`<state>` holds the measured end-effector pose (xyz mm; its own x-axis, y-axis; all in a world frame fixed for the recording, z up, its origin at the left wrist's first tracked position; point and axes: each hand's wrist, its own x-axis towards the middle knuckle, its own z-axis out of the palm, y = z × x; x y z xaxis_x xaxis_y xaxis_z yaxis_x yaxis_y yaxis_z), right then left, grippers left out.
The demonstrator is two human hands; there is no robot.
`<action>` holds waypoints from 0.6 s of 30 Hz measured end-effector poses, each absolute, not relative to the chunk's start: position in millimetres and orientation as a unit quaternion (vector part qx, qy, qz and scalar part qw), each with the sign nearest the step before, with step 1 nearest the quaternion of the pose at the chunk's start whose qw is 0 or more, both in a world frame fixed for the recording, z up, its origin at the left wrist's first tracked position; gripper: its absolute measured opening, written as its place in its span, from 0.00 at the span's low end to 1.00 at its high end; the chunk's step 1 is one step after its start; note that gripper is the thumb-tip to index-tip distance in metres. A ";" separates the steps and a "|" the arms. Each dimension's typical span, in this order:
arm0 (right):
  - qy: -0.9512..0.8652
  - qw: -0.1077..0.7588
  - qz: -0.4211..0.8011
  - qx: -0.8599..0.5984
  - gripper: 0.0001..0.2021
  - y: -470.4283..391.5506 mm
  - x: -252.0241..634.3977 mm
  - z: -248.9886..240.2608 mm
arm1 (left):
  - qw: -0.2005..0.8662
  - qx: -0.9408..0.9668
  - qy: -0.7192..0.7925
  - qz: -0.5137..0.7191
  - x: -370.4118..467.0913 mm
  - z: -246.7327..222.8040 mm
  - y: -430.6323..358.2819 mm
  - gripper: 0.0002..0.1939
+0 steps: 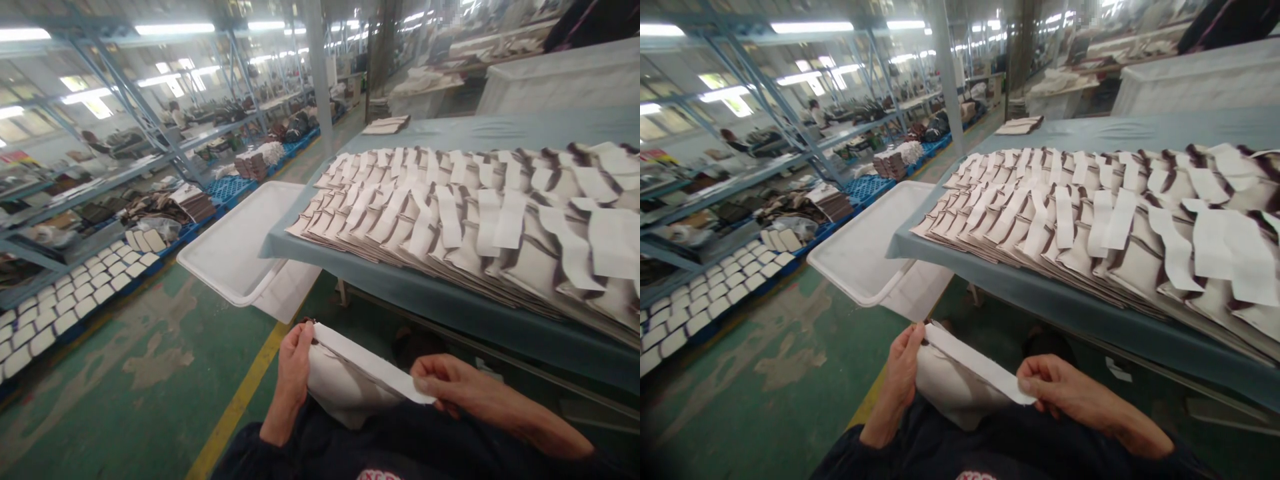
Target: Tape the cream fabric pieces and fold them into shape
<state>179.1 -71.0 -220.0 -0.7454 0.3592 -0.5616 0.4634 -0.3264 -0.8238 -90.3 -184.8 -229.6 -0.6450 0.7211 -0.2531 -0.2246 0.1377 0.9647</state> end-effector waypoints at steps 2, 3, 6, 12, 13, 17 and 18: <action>0.578 0.037 -0.733 0.357 0.30 -71.7 180.3 -223.4 | 0.382 0.194 0.647 0.630 -89.8 -227.7 -186.2 0.23; 0.579 0.039 -0.731 0.358 0.30 -72.1 180.9 -225.2 | 0.385 0.196 0.644 0.631 -89.7 -226.7 -187.0 0.23; 0.590 0.045 -0.722 0.360 0.29 -73.0 182.2 -230.1 | 0.391 0.202 0.638 0.632 -89.5 -224.4 -189.2 0.22; 0.600 0.052 -0.711 0.365 0.29 -73.8 184.2 -234.9 | 0.404 0.204 0.631 0.630 -88.3 -219.9 -190.7 0.21; 0.601 0.053 -0.710 0.364 0.29 -73.6 185.3 -235.8 | 0.406 0.202 0.630 0.630 -87.8 -219.0 -190.7 0.21; 0.660 0.063 -0.655 0.363 0.26 -69.6 190.4 -240.4 | 0.411 0.195 0.629 0.630 -84.4 -215.3 -191.0 0.23; 0.687 0.063 -0.626 0.363 0.24 -68.1 190.8 -241.3 | 0.415 0.195 0.628 0.629 -82.9 -214.4 -191.2 0.23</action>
<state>190.8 -68.1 -241.3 -0.7284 0.4204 -0.5410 0.5777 -0.0476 -0.8149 -82.9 -191.2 -214.4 -0.5789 0.7674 -0.2758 -0.2764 0.1335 0.9517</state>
